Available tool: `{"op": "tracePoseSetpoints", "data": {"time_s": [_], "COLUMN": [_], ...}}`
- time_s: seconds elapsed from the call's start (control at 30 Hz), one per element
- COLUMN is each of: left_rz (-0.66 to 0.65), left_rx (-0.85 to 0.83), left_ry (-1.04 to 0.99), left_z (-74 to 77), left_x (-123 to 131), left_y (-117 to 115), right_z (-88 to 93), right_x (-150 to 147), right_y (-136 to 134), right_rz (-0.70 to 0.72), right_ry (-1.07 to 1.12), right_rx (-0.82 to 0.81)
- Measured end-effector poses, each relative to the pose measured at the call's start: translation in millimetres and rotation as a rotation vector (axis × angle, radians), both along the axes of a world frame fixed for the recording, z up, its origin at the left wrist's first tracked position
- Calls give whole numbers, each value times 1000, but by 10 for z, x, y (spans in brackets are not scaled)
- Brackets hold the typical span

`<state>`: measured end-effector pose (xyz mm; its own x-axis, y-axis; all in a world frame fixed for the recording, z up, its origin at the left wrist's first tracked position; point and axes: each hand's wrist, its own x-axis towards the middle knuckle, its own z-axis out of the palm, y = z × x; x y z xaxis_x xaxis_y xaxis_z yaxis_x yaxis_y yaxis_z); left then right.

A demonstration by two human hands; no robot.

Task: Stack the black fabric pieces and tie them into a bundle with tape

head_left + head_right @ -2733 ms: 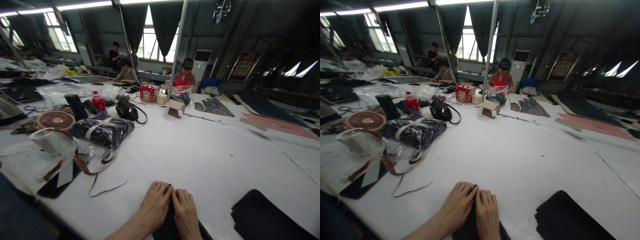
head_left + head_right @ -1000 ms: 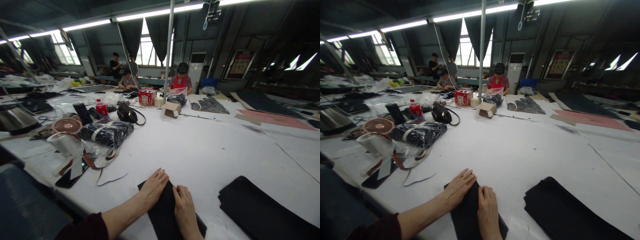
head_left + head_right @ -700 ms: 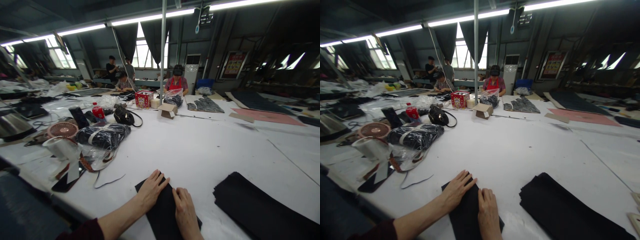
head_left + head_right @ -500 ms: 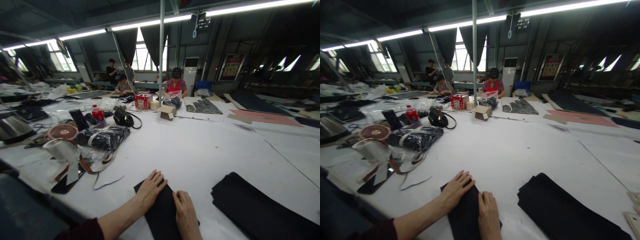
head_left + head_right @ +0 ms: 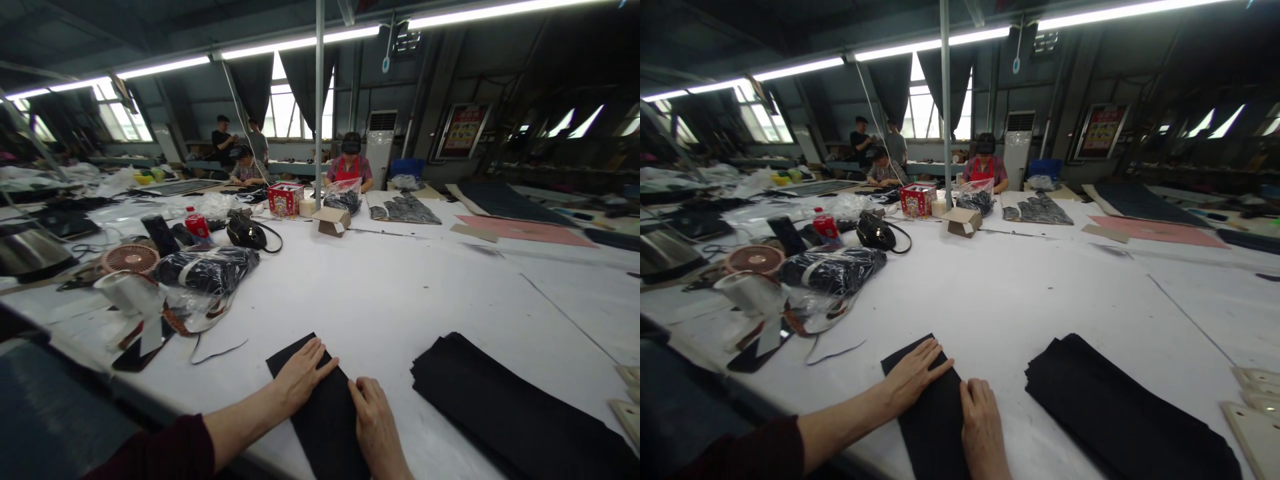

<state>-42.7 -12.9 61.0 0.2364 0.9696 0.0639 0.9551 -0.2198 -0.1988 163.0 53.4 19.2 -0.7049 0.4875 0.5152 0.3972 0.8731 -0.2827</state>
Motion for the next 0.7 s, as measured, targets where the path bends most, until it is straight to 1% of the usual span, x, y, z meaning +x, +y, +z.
{"op": "tracePoseSetpoints", "data": {"time_s": [0.17,0.33,0.43,0.57,0.7], "left_rz": [-99,-98,-113,-130,-178], "left_rx": [63,-5,7,9,18], "left_ry": [25,-48,-76,-26,-80], "left_z": [33,142,185,185,173], "left_x": [65,168,204,227,261], "left_y": [82,43,0,-1,10], "right_z": [-38,-39,-4,40,31], "right_x": [110,196,225,273,344], "right_y": [1,-17,-30,-41,-39], "right_rz": [15,27,32,44,52], "right_ry": [-4,-6,-8,-14,-4], "right_rx": [-9,-16,-21,-29,-34]}}
